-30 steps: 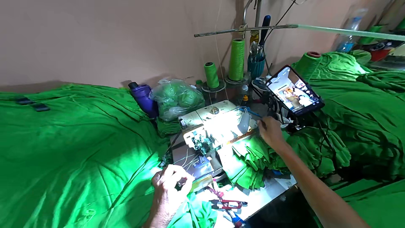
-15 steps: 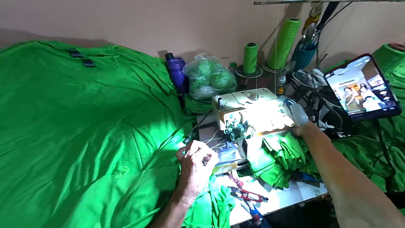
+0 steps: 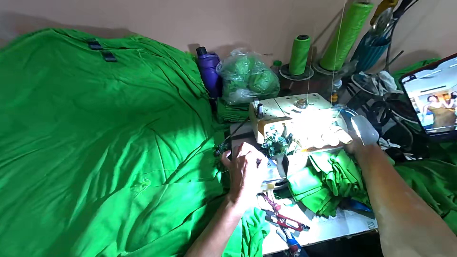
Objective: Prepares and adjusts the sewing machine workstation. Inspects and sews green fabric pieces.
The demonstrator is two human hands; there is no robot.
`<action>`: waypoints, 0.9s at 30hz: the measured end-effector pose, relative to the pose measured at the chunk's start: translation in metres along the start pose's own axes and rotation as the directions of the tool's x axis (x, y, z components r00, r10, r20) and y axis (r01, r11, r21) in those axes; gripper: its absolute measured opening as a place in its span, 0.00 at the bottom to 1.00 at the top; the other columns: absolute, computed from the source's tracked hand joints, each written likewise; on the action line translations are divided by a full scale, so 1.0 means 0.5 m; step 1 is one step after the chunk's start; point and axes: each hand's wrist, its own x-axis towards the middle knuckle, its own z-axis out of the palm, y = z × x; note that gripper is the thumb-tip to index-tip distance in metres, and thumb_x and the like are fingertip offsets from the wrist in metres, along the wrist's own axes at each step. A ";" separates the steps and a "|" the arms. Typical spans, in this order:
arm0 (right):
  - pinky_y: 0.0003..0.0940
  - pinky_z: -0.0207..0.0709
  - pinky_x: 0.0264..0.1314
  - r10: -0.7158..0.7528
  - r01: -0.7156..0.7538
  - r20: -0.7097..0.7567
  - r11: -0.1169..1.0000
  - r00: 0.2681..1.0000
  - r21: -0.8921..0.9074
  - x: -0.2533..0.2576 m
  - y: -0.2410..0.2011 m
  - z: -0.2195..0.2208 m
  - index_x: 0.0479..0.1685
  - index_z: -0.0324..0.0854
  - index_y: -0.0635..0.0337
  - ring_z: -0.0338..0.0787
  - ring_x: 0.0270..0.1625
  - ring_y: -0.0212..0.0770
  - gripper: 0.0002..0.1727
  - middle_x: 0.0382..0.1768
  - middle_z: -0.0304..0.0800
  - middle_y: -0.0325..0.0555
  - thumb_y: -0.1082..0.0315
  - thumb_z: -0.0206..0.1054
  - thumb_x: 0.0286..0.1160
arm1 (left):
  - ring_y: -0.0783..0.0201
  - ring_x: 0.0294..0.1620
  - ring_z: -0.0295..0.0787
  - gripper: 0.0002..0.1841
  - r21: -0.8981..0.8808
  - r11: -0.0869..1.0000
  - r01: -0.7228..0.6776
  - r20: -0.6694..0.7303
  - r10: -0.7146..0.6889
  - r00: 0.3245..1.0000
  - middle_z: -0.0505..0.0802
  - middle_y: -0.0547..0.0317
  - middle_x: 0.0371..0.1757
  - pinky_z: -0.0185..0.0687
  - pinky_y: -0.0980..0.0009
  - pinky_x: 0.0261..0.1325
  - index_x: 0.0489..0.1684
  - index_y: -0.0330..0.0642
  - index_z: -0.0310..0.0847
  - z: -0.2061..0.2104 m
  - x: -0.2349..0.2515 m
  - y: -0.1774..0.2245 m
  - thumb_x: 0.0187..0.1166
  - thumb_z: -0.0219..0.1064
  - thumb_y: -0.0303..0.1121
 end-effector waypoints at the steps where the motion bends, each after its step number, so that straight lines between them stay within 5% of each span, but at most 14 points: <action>1: 0.24 0.77 0.41 -0.024 0.024 0.008 0.999 1.000 0.038 0.004 0.010 -0.001 0.55 0.75 0.60 0.80 0.37 0.27 0.12 0.39 0.79 0.38 0.66 0.46 0.94 | 0.52 0.54 0.90 0.06 -0.003 1.000 0.002 -0.036 -0.002 0.999 0.94 0.54 0.42 0.58 0.34 0.73 0.29 0.46 0.95 0.011 -0.001 -0.002 0.71 0.75 0.35; 5: 0.19 0.77 0.35 -0.039 0.038 0.004 0.986 0.999 0.160 -0.030 0.004 0.000 0.46 0.74 0.54 0.80 0.31 0.22 0.11 0.31 0.78 0.31 0.67 0.46 0.93 | 0.55 0.47 0.91 0.04 -0.009 0.999 -0.052 -0.212 0.049 0.976 0.95 0.58 0.38 0.63 0.37 0.67 0.25 0.49 0.94 0.037 -0.009 -0.017 0.65 0.77 0.35; 19: 0.15 0.78 0.38 -0.163 0.158 -0.023 0.904 0.986 0.397 -0.035 0.036 -0.009 0.46 0.71 0.52 0.81 0.33 0.18 0.13 0.32 0.79 0.28 0.73 0.41 0.92 | 0.55 0.54 0.88 0.04 -0.003 1.000 0.004 -0.155 -0.004 0.988 0.94 0.59 0.42 0.57 0.38 0.73 0.27 0.51 0.95 0.037 -0.011 -0.009 0.66 0.79 0.39; 27: 0.15 0.78 0.36 -0.140 0.161 -0.089 0.939 0.986 0.304 -0.083 0.006 0.010 0.47 0.71 0.57 0.81 0.31 0.19 0.11 0.31 0.78 0.32 0.73 0.43 0.92 | 0.56 0.53 0.88 0.05 0.021 1.000 0.016 -0.178 -0.012 0.984 0.94 0.59 0.41 0.58 0.39 0.73 0.27 0.51 0.95 0.041 -0.009 -0.009 0.66 0.78 0.39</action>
